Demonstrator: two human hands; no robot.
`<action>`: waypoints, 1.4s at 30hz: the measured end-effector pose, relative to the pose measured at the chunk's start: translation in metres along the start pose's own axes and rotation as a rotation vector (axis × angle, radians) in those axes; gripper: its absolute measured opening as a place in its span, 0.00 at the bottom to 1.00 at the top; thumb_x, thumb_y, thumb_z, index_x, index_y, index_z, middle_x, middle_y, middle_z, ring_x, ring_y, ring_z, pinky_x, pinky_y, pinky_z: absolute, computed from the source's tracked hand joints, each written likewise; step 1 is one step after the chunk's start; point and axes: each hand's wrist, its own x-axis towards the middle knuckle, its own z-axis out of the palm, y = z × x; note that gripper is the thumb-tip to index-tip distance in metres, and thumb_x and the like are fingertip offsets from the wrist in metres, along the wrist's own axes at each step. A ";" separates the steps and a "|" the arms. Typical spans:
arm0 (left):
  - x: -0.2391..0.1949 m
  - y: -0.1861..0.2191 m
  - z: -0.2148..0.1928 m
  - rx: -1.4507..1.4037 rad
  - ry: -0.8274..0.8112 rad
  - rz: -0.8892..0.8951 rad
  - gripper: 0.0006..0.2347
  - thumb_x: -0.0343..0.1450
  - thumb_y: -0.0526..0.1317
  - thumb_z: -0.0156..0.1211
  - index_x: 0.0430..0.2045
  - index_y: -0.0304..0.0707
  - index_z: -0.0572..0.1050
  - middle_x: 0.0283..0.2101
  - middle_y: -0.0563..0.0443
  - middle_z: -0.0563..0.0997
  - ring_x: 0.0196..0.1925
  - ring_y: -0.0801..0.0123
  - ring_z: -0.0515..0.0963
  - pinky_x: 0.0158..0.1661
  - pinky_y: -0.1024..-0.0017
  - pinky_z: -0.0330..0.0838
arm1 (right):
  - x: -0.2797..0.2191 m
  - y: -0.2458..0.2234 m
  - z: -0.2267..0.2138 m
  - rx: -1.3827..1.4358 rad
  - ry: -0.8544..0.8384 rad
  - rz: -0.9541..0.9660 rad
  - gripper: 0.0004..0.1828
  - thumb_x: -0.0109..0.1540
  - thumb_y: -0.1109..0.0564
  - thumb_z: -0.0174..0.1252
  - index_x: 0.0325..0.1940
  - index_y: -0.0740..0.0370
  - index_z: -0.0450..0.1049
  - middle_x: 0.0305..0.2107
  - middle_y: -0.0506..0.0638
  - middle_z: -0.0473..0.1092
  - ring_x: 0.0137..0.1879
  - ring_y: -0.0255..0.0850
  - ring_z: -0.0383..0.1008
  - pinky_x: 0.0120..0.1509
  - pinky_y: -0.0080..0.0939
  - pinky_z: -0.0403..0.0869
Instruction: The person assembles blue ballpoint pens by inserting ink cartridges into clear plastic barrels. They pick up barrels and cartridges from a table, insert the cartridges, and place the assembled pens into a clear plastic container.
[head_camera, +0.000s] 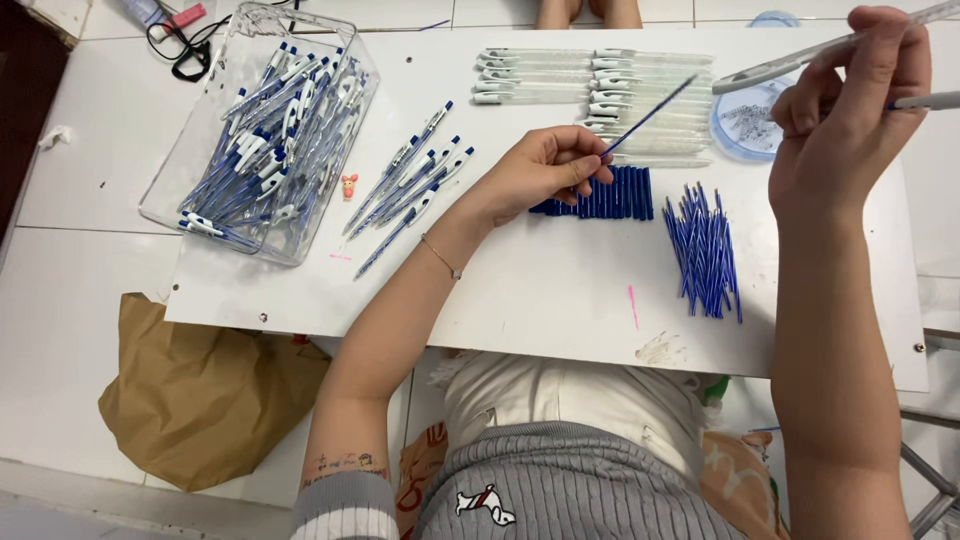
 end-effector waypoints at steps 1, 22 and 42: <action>-0.001 0.001 0.001 0.018 -0.001 -0.001 0.05 0.75 0.38 0.57 0.41 0.40 0.76 0.39 0.49 0.87 0.33 0.78 0.80 0.34 0.78 0.77 | -0.001 -0.001 0.001 -0.002 0.001 0.008 0.16 0.73 0.39 0.53 0.47 0.53 0.67 0.25 0.45 0.55 0.23 0.32 0.49 0.31 0.35 0.50; -0.030 0.039 0.029 0.538 0.186 0.079 0.04 0.73 0.41 0.54 0.28 0.50 0.73 0.27 0.66 0.88 0.21 0.88 0.71 0.32 0.76 0.68 | 0.022 0.036 -0.042 -0.522 -0.243 -0.009 0.15 0.86 0.55 0.67 0.47 0.64 0.76 0.33 0.49 0.74 0.27 0.29 0.65 0.29 0.32 0.61; -0.019 -0.081 0.187 1.273 0.415 0.339 0.11 0.71 0.43 0.54 0.20 0.38 0.75 0.18 0.47 0.78 0.22 0.49 0.80 0.23 0.54 0.68 | 0.012 0.025 -0.032 -1.016 -0.362 -0.067 0.27 0.84 0.60 0.57 0.32 0.61 0.57 0.24 0.46 0.53 0.32 0.37 0.49 0.37 0.46 0.51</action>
